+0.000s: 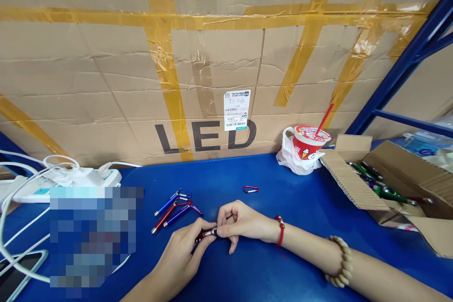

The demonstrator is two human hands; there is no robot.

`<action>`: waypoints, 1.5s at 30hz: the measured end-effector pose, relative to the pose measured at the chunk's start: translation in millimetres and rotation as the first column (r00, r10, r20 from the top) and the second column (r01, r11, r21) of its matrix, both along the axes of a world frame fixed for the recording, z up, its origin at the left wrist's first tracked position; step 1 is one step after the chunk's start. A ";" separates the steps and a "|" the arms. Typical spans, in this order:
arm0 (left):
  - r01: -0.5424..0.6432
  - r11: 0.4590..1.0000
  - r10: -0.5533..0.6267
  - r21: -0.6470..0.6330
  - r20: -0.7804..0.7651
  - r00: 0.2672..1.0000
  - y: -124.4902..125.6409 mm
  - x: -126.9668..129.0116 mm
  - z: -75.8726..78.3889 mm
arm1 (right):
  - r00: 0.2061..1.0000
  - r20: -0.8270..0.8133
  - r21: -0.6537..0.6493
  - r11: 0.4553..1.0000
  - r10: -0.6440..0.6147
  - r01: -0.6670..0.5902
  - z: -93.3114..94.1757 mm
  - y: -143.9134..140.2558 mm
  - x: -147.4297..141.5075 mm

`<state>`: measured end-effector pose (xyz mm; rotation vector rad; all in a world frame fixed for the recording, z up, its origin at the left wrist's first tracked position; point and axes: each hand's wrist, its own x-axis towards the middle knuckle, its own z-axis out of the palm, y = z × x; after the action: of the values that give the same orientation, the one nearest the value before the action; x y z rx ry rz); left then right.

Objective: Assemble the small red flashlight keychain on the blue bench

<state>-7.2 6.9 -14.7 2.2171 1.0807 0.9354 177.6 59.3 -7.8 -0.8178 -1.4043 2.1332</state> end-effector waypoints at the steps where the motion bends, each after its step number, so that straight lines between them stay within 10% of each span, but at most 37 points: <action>1: 0.004 1.000 -0.004 -0.004 0.002 1.000 0.2 -0.2 -0.9 | 1.000 0.001 0.001 1.000 0.002 -0.002 -0.3 0.2 0.0; 20: 0.040 0.982 -0.027 0.186 -0.074 0.997 2.4 -0.3 -1.4 | 1.000 0.028 0.013 1.000 0.000 0.000 2.8 1.1 0.9; 45: 0.073 0.990 -0.061 0.121 -0.102 0.993 -1.8 -1.5 -0.4 | 0.998 0.058 0.012 1.000 0.014 -0.015 2.3 0.1 0.9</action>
<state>-8.7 5.1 -15.1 2.4082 1.0086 0.8953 178.5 59.3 -5.5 -0.8730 -1.4554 2.1249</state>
